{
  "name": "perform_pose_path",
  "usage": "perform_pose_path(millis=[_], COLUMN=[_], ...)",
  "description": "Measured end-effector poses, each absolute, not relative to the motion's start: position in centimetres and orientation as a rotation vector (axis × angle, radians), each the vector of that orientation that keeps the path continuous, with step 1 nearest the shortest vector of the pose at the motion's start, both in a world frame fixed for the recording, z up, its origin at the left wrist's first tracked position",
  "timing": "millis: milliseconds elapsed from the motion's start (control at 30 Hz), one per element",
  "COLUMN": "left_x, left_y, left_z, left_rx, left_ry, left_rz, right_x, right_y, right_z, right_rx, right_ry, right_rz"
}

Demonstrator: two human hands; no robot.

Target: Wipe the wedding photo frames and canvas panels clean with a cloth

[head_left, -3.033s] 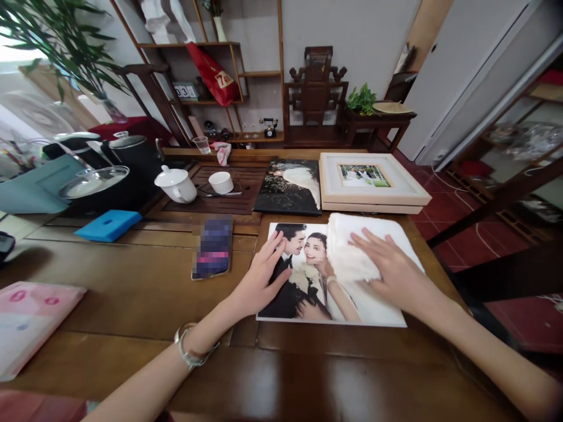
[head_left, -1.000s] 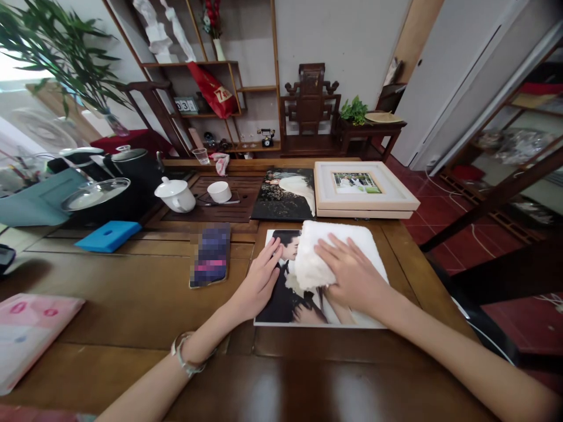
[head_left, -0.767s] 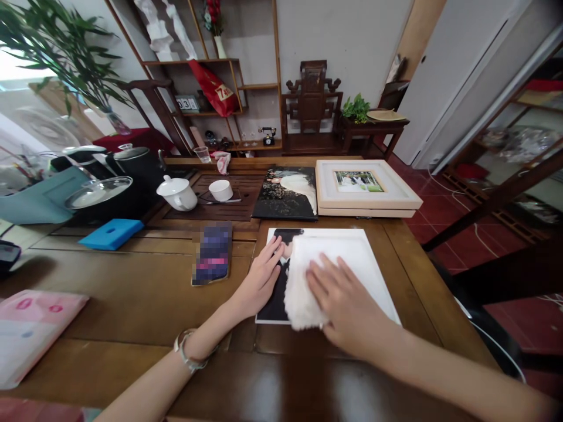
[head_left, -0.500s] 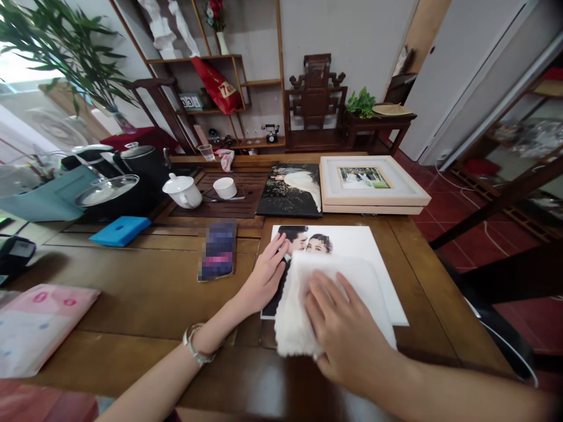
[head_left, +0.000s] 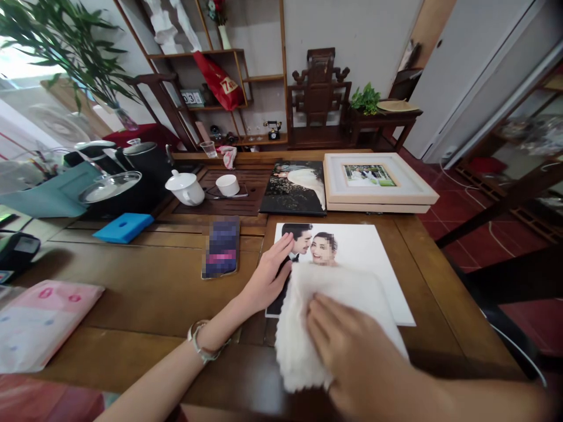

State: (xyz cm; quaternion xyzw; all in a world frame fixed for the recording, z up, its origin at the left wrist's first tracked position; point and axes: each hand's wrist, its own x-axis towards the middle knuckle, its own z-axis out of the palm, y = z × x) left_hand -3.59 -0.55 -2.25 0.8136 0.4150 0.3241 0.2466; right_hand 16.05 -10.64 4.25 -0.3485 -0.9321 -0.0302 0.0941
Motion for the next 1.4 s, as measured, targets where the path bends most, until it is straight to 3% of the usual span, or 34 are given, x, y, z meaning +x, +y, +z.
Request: perform_pose_path(millis=[200,367,633,933,1200,1400], left_x=[-3.3,-3.4,-3.4,-3.6,-3.6,-3.4], left_y=[-0.7,-0.7,-0.8,-0.6,-0.6,-0.5], left_z=[-2.1,-2.2,-2.1,-2.1,-2.4,-2.5], left_rx=[2.252,2.268,2.273,2.271,2.211,2.234], left_ry=[1.16,1.169,1.183,1.107,1.109,1.112], left_rz=[0.883,0.876,0.873,0.888,0.926,0.923], right_x=[20.6,18.5,13.2,21.1,20.9,19.9], right_y=[-1.7,3.7,7.0,4.4,-2.6,-8.4], right_z=[7.1,8.6,8.8,7.5,3.5,4.3], right_rx=[-1.443,-1.499,-1.425,-1.481,-1.345,-1.153], right_ry=[-2.584,-2.399,-2.456,-2.479,-2.634,-2.796], right_rz=[0.409,0.709,0.724,0.552,0.226,0.321])
